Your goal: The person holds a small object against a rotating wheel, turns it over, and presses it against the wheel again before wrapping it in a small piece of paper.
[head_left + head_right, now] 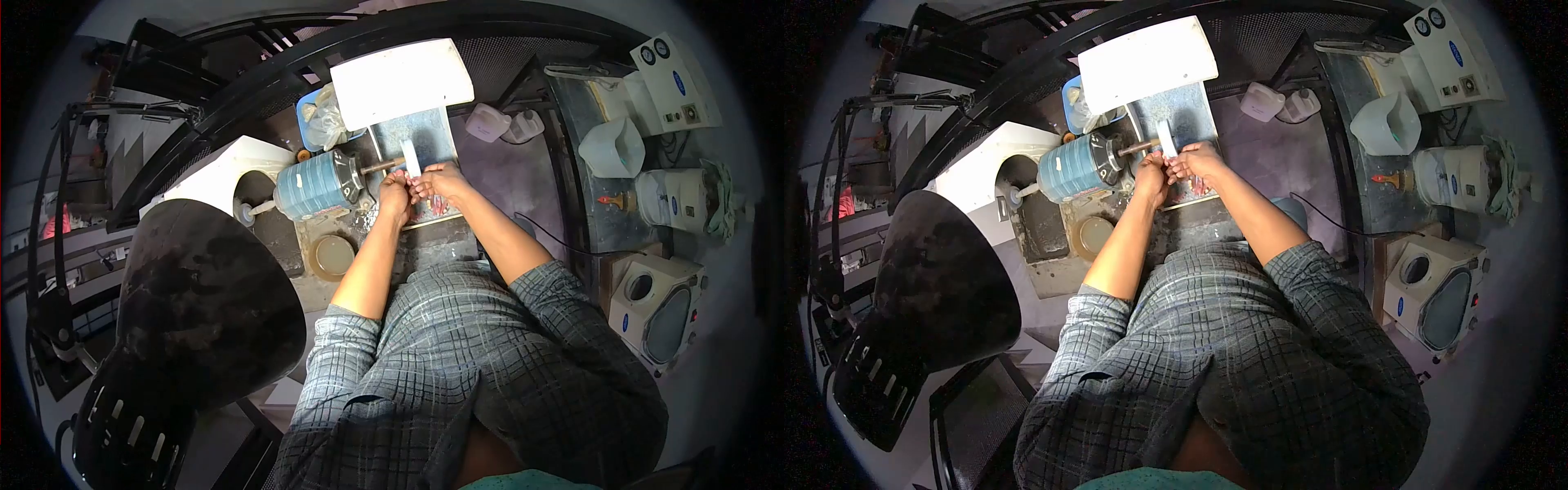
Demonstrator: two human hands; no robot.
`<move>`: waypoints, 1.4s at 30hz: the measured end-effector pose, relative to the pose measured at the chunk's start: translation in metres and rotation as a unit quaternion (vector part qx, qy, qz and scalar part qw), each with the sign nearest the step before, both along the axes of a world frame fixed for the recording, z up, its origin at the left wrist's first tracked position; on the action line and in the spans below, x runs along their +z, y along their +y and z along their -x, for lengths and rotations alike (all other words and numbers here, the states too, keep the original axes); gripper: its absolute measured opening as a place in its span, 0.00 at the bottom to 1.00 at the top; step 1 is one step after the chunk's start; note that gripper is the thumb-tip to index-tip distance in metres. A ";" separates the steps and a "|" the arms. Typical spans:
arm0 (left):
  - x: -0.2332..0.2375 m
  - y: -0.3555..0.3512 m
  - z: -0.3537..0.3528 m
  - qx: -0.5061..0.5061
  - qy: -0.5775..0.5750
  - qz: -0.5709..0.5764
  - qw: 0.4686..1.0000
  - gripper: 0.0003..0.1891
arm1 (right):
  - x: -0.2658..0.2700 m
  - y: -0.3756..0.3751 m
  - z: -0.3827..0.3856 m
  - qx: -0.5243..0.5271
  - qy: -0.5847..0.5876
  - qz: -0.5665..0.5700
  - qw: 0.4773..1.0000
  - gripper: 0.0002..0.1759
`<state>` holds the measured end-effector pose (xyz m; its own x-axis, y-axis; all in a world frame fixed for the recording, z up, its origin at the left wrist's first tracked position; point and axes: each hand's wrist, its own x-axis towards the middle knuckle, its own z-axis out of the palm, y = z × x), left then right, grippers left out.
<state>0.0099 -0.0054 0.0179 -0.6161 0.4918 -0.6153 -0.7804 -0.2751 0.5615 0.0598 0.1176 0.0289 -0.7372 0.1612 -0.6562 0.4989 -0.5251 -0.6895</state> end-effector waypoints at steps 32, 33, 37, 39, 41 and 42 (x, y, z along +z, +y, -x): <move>-0.001 0.002 -0.002 -0.017 0.048 0.058 0.997 0.15 | -0.009 -0.002 -0.007 -0.065 -0.011 0.092 0.994 0.08; -0.001 0.005 0.000 -0.015 0.043 0.084 0.995 0.15 | -0.009 -0.001 -0.005 -0.061 -0.028 0.091 0.994 0.08; 0.002 0.009 0.002 -0.008 0.027 0.118 0.993 0.16 | -0.008 0.002 0.000 -0.068 -0.056 0.116 0.989 0.09; 0.005 0.010 0.003 -0.004 0.017 0.110 0.994 0.16 | -0.010 0.001 0.001 -0.066 -0.058 0.114 0.990 0.09; 0.007 0.008 0.002 0.000 0.007 0.103 0.995 0.16 | -0.013 0.002 -0.001 -0.064 -0.060 0.113 0.990 0.09; 0.007 0.007 0.002 -0.001 0.006 0.094 0.996 0.17 | -0.012 0.001 -0.003 -0.057 -0.053 0.121 0.990 0.09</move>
